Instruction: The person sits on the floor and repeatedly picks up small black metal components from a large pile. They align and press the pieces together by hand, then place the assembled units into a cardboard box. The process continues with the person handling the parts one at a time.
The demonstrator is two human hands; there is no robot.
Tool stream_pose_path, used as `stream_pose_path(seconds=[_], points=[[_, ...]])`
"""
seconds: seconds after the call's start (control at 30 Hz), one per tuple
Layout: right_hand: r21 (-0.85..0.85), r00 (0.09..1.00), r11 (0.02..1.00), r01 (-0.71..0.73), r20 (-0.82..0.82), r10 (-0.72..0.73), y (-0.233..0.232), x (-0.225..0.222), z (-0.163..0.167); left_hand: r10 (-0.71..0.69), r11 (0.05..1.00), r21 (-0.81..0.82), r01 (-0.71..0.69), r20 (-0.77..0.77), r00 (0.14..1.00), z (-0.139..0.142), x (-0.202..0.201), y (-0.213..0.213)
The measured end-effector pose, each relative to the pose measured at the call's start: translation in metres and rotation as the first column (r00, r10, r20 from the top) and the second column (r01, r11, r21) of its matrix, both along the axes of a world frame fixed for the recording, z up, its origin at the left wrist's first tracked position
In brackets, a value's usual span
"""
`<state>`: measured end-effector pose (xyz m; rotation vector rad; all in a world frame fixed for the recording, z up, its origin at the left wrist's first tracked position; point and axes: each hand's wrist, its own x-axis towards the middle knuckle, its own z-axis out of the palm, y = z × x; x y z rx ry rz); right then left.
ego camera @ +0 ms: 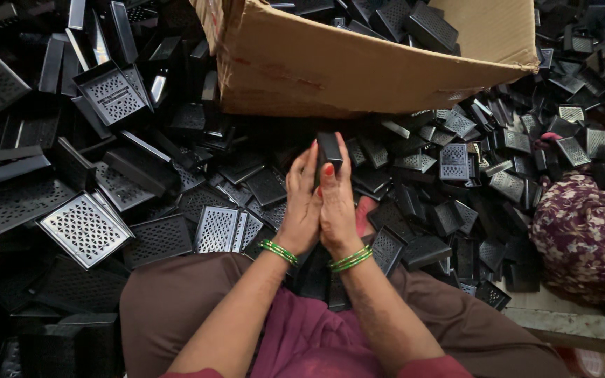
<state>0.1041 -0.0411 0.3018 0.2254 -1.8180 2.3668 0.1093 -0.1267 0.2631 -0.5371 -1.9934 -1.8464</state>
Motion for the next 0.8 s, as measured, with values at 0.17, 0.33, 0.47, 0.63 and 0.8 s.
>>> stream_pose_path(seconds=[0.17, 0.33, 0.47, 0.63, 0.8], points=[[-0.152, 0.999, 0.987, -0.049, -0.003, 0.049, 0.001, -0.002, 0.004, 0.012, 1.000, -0.010, -0.013, -0.050, 0.999, 0.001, -0.002, -0.003], [-0.125, 0.999, 0.991, -0.039, -0.019, 0.037, 0.002, 0.000, 0.011, 0.031, 0.999, -0.035, -0.034, -0.084, 0.996, 0.008, -0.001, -0.007], [-0.108, 0.998, 0.993, -0.044, -0.057, 0.038, 0.004, 0.000, 0.015, -0.183, 0.940, 0.297, 0.169, 0.020, 0.983, 0.016, -0.002, -0.011], [0.032, 0.992, 0.998, -0.057, -0.110, 0.061, -0.007, 0.002, 0.008, -0.128, 0.819, 0.573, 0.000, 0.182, 0.975, 0.016, -0.008, -0.010], [-0.040, 0.993, 0.993, -0.115, -0.031, 0.114, -0.021, 0.003, 0.000, 0.250, 0.912, 0.297, -0.282, 0.141, 0.958, 0.008, -0.013, -0.014]])
